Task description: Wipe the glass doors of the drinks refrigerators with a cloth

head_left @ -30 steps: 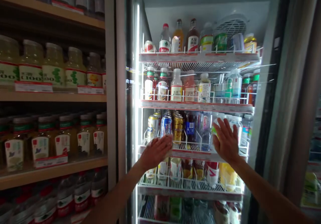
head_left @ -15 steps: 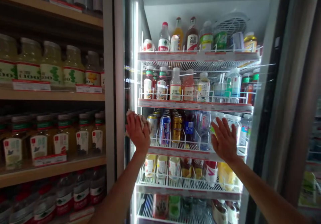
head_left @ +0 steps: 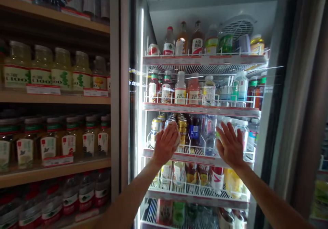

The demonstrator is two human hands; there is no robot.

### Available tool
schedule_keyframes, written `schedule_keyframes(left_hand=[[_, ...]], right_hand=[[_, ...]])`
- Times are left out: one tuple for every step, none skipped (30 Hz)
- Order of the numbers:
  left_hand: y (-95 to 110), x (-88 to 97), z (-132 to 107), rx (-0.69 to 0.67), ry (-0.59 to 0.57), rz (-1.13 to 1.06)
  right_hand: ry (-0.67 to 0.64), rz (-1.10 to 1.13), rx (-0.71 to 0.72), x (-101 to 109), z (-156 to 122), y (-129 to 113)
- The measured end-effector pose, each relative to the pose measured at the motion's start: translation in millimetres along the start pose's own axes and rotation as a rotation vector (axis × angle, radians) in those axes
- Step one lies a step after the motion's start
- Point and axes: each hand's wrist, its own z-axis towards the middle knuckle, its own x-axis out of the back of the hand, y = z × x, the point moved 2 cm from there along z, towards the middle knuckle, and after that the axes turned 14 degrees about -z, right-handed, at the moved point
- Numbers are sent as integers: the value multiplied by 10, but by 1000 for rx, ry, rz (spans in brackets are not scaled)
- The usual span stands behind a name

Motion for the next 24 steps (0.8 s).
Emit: schedule_keyframes(left_hand=[[-26,11,8,-25,-33,-1],[-82,46,19,8,-2,11],[-157,98,33,92,82,30],[-232,154,42,195,189,52],[-290,201,45,289,286,69],[-320,228,43,349,343,75],[-318,231,41,352,340,70],[-289,214,41,297,274,55],[-245,185,39,203,173,38],[-203,156,37,100,75,24],[-178,138,40,23,9,18],[-179,136,52,0,-2,22],[-206,150,76,41,47,36],[-248,175,105,132,143,56],[-289,198,134,235,250,76],[-313,210,161,310,328,89],[-315,206,189,326,350,91],[-296,188,217,277,315,83],[-266,161,242,185,237,68],[-237,135,262,83,148,53],[-222,119,279,10,79,42],[-229,117,298,-9,58,41],[-256,128,322,34,92,49],[-291,146,346,120,165,62]], right_hand=[[-1,6,-2,4,3,-1],[0,12,-4,9,5,-2],[3,16,-5,14,6,-4],[8,19,-6,18,7,-6],[9,22,-7,21,6,-8],[6,27,-10,22,4,-9],[1,31,-17,21,3,-10],[-2,36,-21,22,1,-10],[-5,40,-24,22,1,-10],[-7,45,-24,24,2,-11],[-7,47,-21,28,4,-12],[-3,48,-17,33,9,-13],[2,47,-15,38,14,-15],[6,47,-11,43,18,-17],[8,47,-10,46,22,-18],[8,47,-12,47,25,-19],[7,48,-18,46,25,-20],[4,51,-24,43,24,-20],[-2,55,-28,38,21,-21],[-7,60,-32,33,17,-22],[-9,64,-36,28,14,-24],[-8,66,-36,23,11,-26],[-5,66,-36,20,9,-29],[-1,63,-36,17,8,-32]])
